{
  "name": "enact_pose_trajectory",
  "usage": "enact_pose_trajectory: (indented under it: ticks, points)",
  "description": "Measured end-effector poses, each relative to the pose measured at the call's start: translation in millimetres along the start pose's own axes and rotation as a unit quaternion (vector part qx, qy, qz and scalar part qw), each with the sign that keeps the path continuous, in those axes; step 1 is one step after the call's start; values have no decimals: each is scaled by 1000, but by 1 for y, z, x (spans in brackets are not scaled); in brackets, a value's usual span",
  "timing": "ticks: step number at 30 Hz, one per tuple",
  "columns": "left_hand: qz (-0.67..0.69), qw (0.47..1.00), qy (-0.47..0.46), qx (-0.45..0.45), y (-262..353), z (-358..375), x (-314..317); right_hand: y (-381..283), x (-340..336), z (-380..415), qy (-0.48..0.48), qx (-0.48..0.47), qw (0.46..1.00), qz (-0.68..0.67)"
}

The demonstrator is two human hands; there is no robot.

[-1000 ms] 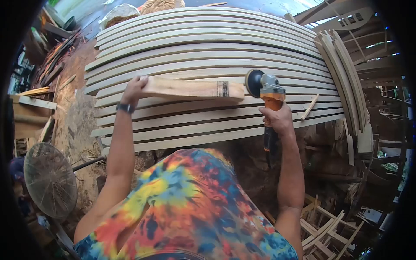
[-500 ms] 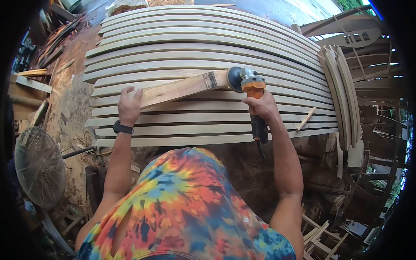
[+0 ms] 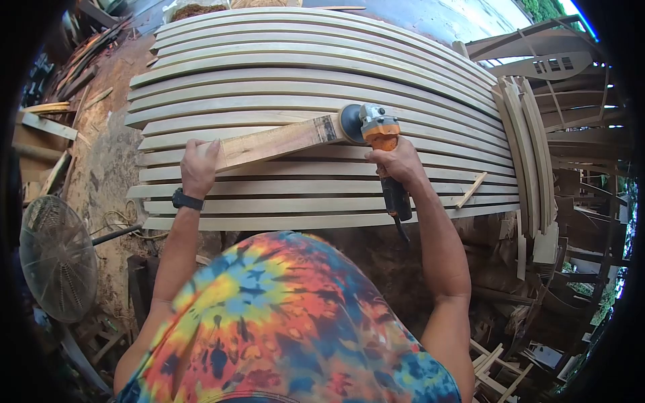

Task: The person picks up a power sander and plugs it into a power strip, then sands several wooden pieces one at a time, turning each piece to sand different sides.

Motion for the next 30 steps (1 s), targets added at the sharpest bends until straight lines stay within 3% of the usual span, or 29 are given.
enact_pose_trajectory:
  ticks: [7,30]
  points:
    - [-5,1000,-9,-3,3,0,0,-5,2,0,8,-5,998,55]
    - [-1,999,-32,10,0,-2,4,-19,11,0,1,7,998,60]
Point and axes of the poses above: each hand's wrist, its own z-axis away from the middle knuckle, its own x-axis out of the palm, y = z × x, the point moved 8 cm from there along -z, towards the middle knuckle, and after that the axes turned 10 degrees about y, right-handed, at the moved point
